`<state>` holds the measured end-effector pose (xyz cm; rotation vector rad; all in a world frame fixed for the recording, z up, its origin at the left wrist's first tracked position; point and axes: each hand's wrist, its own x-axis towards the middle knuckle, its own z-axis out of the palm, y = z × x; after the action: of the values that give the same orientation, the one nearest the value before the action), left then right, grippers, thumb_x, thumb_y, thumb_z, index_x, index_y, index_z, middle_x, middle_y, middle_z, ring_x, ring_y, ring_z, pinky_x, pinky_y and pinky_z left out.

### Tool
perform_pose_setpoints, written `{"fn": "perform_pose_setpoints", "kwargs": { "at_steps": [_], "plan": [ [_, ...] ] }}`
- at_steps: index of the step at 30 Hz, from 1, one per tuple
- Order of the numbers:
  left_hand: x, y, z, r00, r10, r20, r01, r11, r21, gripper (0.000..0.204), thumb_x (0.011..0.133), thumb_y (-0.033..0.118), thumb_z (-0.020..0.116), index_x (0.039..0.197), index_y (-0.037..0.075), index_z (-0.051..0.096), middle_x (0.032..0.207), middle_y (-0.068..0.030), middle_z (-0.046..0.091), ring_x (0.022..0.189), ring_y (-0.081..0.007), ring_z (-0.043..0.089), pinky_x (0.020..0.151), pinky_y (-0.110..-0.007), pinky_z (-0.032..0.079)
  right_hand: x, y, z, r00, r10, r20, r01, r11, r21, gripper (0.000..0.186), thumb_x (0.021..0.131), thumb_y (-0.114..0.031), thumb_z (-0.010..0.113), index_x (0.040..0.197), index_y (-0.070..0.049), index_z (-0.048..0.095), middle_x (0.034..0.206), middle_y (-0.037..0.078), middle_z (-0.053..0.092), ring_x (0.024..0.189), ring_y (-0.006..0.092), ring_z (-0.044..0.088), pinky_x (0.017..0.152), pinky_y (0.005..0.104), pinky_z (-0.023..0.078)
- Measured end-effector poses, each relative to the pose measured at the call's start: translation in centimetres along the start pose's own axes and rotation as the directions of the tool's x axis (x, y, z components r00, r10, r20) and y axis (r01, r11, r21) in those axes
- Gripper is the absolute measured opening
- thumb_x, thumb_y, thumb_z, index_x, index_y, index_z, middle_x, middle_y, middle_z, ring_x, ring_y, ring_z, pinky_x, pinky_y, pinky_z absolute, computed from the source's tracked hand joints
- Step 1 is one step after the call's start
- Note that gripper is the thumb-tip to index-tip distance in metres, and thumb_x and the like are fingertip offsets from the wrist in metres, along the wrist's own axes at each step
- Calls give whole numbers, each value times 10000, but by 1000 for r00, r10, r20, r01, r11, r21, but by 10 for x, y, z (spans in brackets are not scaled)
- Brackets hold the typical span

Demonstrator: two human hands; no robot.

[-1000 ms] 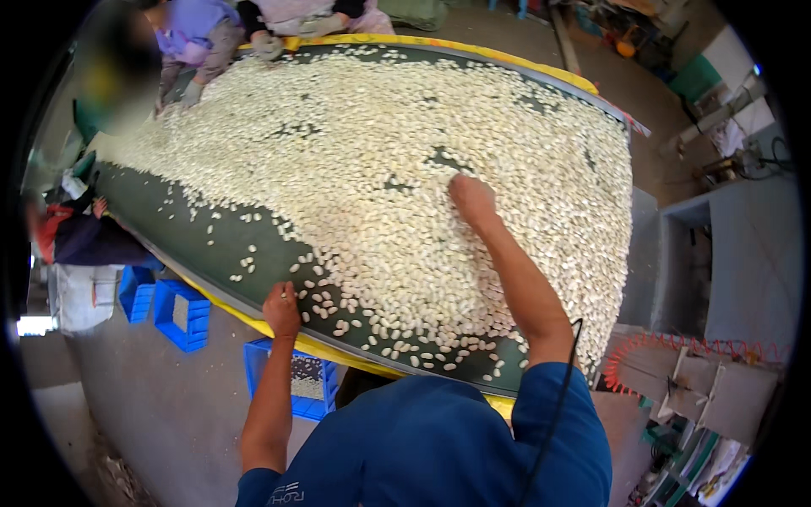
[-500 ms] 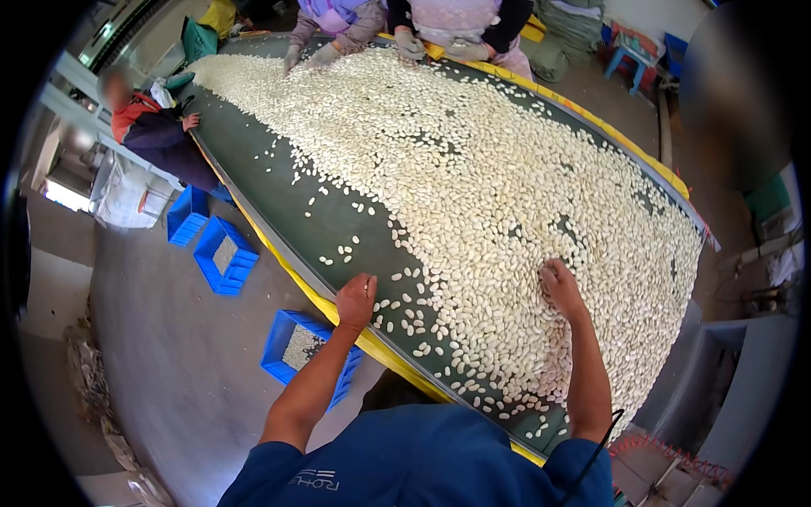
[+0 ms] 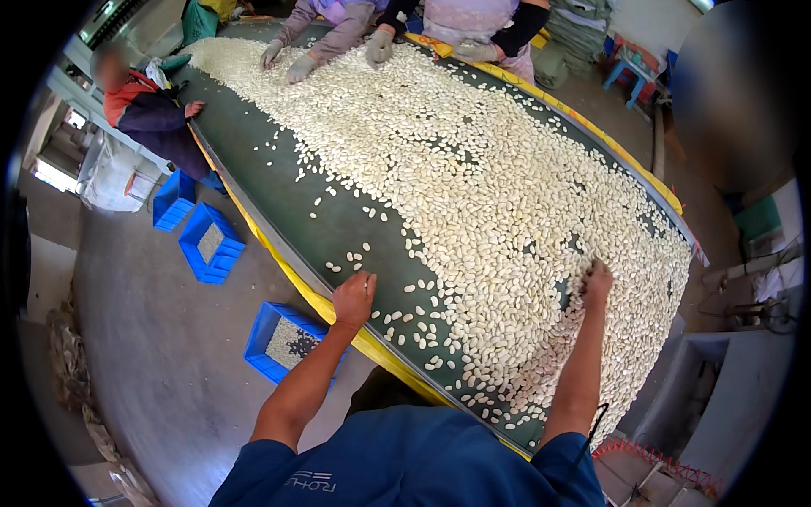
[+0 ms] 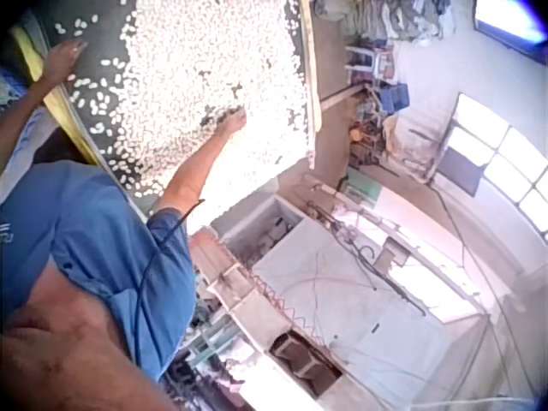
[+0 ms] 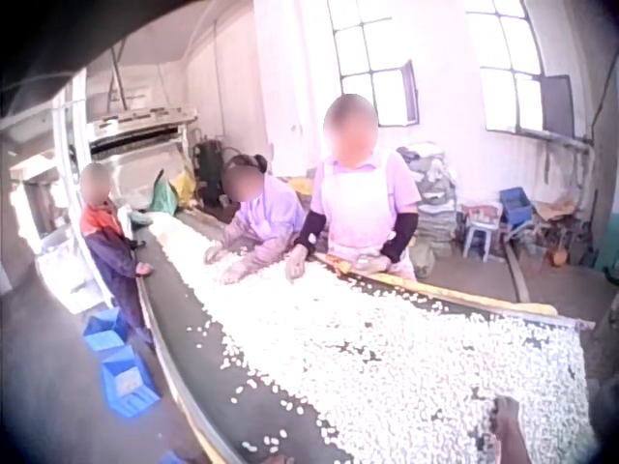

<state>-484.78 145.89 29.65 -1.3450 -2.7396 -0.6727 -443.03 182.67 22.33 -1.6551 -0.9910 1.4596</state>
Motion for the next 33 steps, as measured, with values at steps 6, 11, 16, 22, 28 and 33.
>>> {"fn": "perform_pose_setpoints", "kwargs": {
  "at_steps": [6,11,16,22,28,33],
  "plan": [
    [10,-16,-11,995,-43,85,42,999,14,186,881,259,603,787,100,587,734,-98,633,641,-325,625,567,-428,514,-92,-16,184,906,20,423,27,994,-106,238,955,-256,529,978,-38,622,647,-22,485,488,52,388,399,216,285],
    [22,-28,-16,996,-27,85,37,992,-120,160,879,261,603,811,117,587,736,-81,631,650,-312,628,569,-417,516,-126,-58,307,849,-22,528,84,992,-95,288,956,-272,529,767,-56,552,611,-39,430,481,48,343,436,208,277],
    [38,-42,-33,984,-31,174,96,922,-374,142,866,216,616,815,84,602,734,-119,618,666,-348,612,583,-448,496,-142,-51,461,681,-239,692,516,828,-221,201,900,-189,565,957,-31,676,651,87,605,564,163,562,557,310,456],
    [53,-78,-43,951,77,299,151,729,-668,154,894,193,590,885,42,623,789,-173,639,724,-380,618,625,-433,488,-168,-2,556,549,-212,808,834,84,-545,203,898,-288,529,957,-95,543,738,184,652,706,386,637,604,493,492],
    [121,-131,-85,933,-86,351,325,623,-712,183,906,185,592,911,6,629,746,-204,621,687,-362,631,609,-385,483,-157,-8,535,605,0,797,545,729,-414,224,925,-252,529,903,-35,580,614,51,550,498,153,507,476,299,412],
    [195,-221,-102,932,-248,266,363,666,-652,181,896,203,601,881,27,642,718,-177,625,657,-349,631,608,-378,490,-143,-48,426,909,88,407,-111,993,33,217,964,-261,496,784,-144,463,582,-82,343,425,25,270,366,183,227]
  ]
}}
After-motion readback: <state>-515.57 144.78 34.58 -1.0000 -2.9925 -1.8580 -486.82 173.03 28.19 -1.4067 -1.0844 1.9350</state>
